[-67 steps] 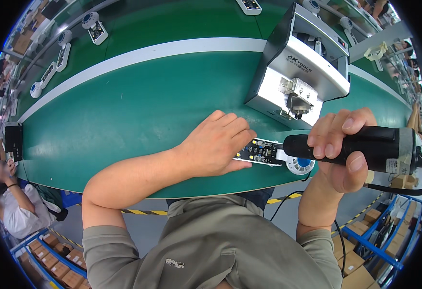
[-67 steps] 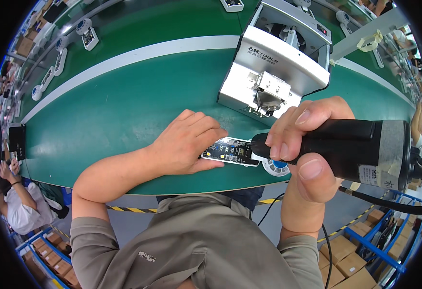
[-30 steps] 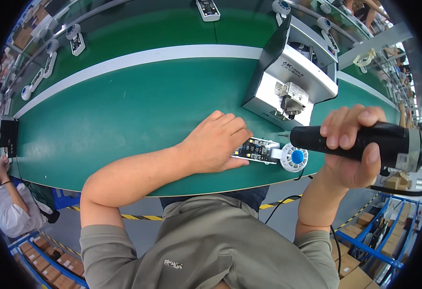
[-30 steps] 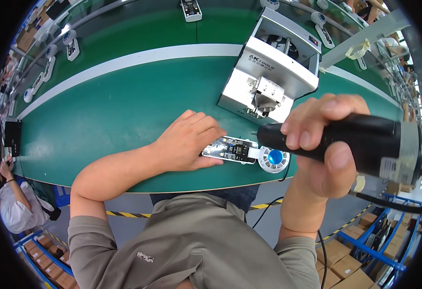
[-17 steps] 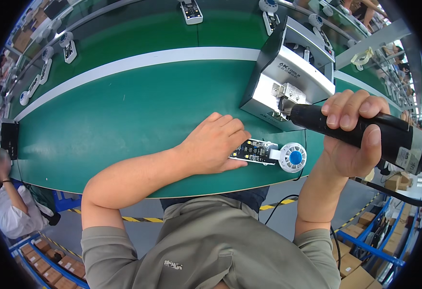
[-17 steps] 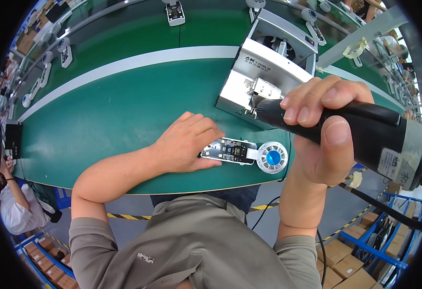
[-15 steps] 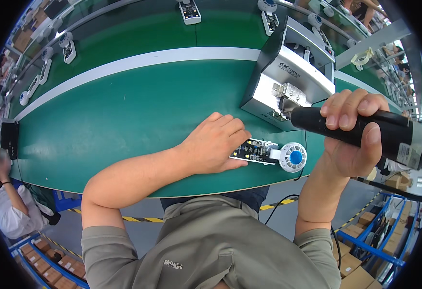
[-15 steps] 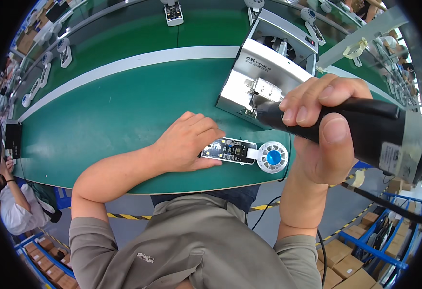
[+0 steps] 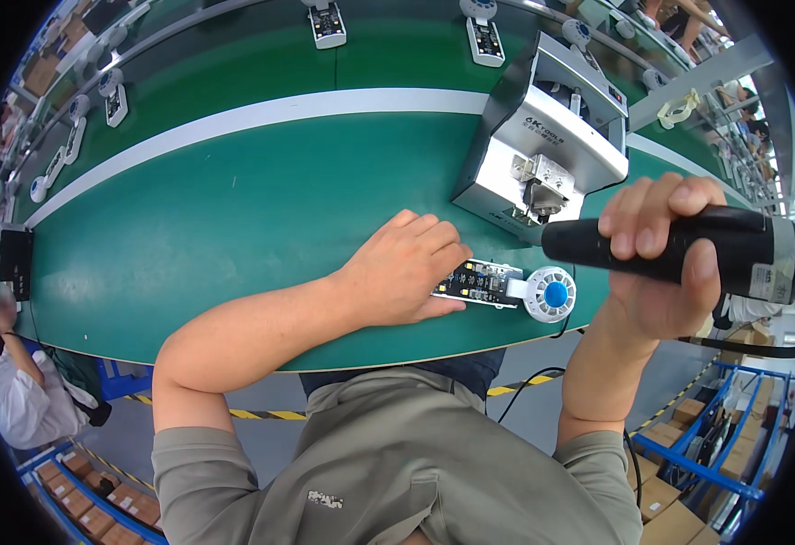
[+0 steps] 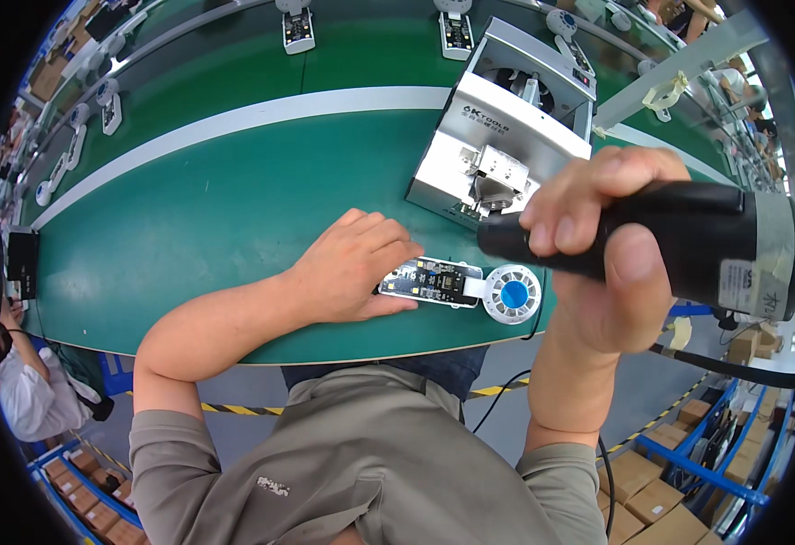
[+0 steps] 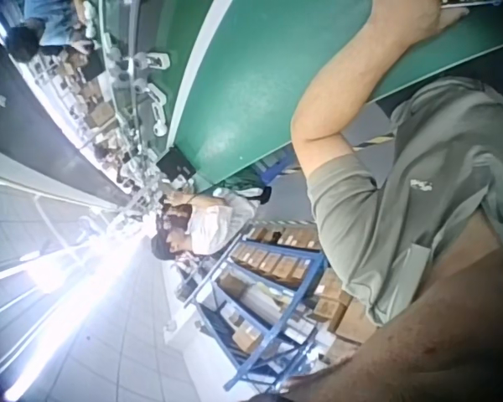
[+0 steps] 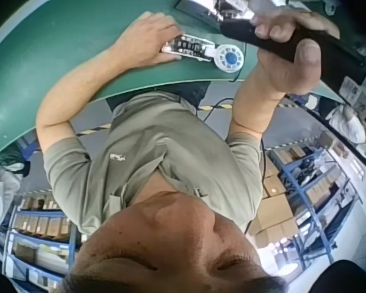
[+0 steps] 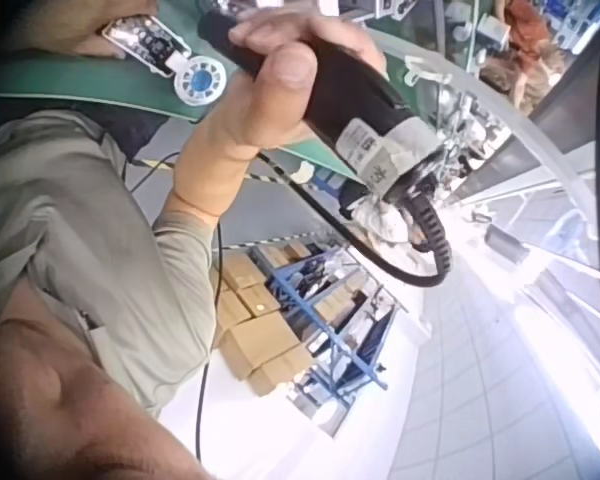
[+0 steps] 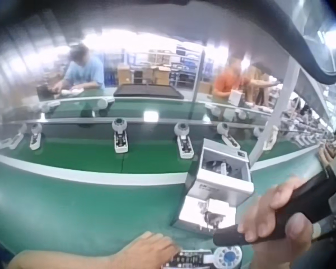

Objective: Assembling electronic circuit boards using an electric screwdriver on an assembly line.

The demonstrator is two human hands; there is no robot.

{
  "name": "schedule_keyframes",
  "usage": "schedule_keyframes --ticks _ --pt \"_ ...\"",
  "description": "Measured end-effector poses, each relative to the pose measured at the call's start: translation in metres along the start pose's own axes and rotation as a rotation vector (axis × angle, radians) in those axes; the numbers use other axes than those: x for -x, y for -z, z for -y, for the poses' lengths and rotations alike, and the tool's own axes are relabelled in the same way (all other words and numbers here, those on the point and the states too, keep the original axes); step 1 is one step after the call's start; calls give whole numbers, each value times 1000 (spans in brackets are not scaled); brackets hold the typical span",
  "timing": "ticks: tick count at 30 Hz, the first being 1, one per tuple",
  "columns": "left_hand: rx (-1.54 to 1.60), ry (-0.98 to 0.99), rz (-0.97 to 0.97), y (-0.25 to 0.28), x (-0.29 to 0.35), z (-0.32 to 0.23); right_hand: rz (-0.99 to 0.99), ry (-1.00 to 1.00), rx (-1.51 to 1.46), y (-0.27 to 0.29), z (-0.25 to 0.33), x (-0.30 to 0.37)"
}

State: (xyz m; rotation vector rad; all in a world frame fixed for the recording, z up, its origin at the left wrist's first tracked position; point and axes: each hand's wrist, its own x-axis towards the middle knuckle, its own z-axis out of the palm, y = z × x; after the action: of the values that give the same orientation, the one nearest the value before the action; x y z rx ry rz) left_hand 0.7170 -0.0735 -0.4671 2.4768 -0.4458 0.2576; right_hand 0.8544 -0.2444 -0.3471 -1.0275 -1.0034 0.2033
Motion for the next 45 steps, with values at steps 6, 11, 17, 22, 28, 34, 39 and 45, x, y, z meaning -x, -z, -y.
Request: schedule_keyframes --ticks 6,11,17,22,28,34,39,45 --pt "18 -1 -6 6 2 0 -23 -125 -67 -10 16 24" --pt "32 -5 -10 12 4 -2 -26 -176 -86 -16 19 38" --pt "46 -2 -4 17 6 -3 -65 -229 -105 -25 18 43" --pt "39 -20 4 24 6 -4 64 -212 -60 -27 16 40" --pt "-2 -47 17 33 12 -9 83 -216 -22 -44 21 42" --pt "53 -47 5 27 13 -5 73 -196 -46 -34 32 34" --pt "38 -120 -11 27 13 -3 -63 -53 6 -24 25 25" --pt "55 -97 12 25 12 -1 -123 -155 76 -29 -8 43"
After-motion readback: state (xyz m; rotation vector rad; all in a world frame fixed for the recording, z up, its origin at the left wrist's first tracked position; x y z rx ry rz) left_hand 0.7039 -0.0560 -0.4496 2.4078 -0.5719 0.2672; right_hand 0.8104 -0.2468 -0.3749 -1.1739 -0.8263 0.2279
